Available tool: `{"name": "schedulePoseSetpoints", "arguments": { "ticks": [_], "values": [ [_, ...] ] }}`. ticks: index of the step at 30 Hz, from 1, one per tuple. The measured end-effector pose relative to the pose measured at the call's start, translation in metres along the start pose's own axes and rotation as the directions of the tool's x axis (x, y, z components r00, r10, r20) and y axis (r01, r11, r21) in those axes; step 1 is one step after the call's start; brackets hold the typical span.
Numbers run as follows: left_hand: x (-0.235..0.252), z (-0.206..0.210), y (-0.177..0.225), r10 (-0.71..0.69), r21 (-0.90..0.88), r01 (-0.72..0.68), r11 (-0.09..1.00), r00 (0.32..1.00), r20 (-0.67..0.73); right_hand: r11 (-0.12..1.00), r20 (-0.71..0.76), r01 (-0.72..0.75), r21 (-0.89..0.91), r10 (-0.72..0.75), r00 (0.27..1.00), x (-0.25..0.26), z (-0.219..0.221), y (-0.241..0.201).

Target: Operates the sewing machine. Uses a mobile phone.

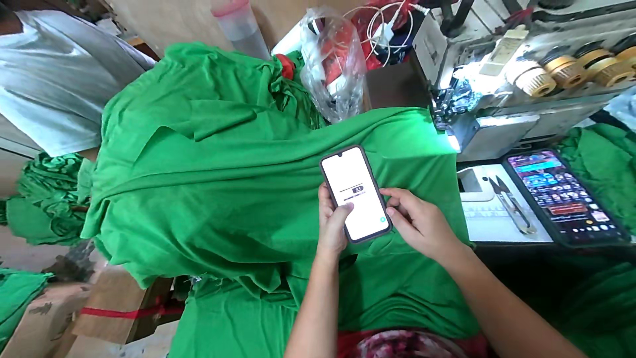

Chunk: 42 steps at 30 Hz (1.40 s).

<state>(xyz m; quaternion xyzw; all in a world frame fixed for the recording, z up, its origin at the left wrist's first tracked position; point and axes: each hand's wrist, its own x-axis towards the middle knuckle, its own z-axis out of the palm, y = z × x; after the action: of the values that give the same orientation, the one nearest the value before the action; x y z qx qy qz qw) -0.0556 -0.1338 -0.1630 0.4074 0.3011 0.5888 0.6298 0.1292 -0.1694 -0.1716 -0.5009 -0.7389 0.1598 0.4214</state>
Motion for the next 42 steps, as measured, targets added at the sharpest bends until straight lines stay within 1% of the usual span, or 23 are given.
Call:
{"name": "schedulePoseSetpoints", "arguments": {
  "ticks": [9,16,22,29,33,42],
  "values": [
    [0.0004,-0.0022,-0.0006,0.001,-0.034,-0.001,0.999,1.000,0.008,1.000,0.005,0.010,0.020,-0.010,1.000,0.0004,0.0000,0.0012],
    [0.0001,-0.0020,-0.0005,-0.010,-0.044,0.010,0.999,1.000,0.007,0.999,0.016,-0.028,0.023,0.028,0.999,-0.0004,-0.0027,-0.0008],
    [0.0006,-0.0032,-0.0012,-0.013,-0.083,0.015,0.996,1.000,0.022,1.000,0.013,0.004,0.014,-0.004,1.000,-0.0002,-0.0002,0.0017],
    [0.0011,-0.0051,-0.0033,0.006,-0.112,-0.001,0.994,0.999,0.042,1.000,0.014,-0.002,0.021,0.002,1.000,-0.0005,0.0003,0.0026],
    [0.0005,-0.0050,-0.0027,-0.001,-0.083,0.004,0.997,0.999,0.040,1.000,0.020,-0.006,0.026,0.006,1.000,-0.0005,0.0003,0.0024],
    [-0.0002,-0.0052,-0.0027,-0.004,-0.083,0.007,0.997,0.999,0.037,1.000,0.020,-0.006,0.031,0.005,1.000,-0.0008,0.0001,0.0023]
  ]
}}
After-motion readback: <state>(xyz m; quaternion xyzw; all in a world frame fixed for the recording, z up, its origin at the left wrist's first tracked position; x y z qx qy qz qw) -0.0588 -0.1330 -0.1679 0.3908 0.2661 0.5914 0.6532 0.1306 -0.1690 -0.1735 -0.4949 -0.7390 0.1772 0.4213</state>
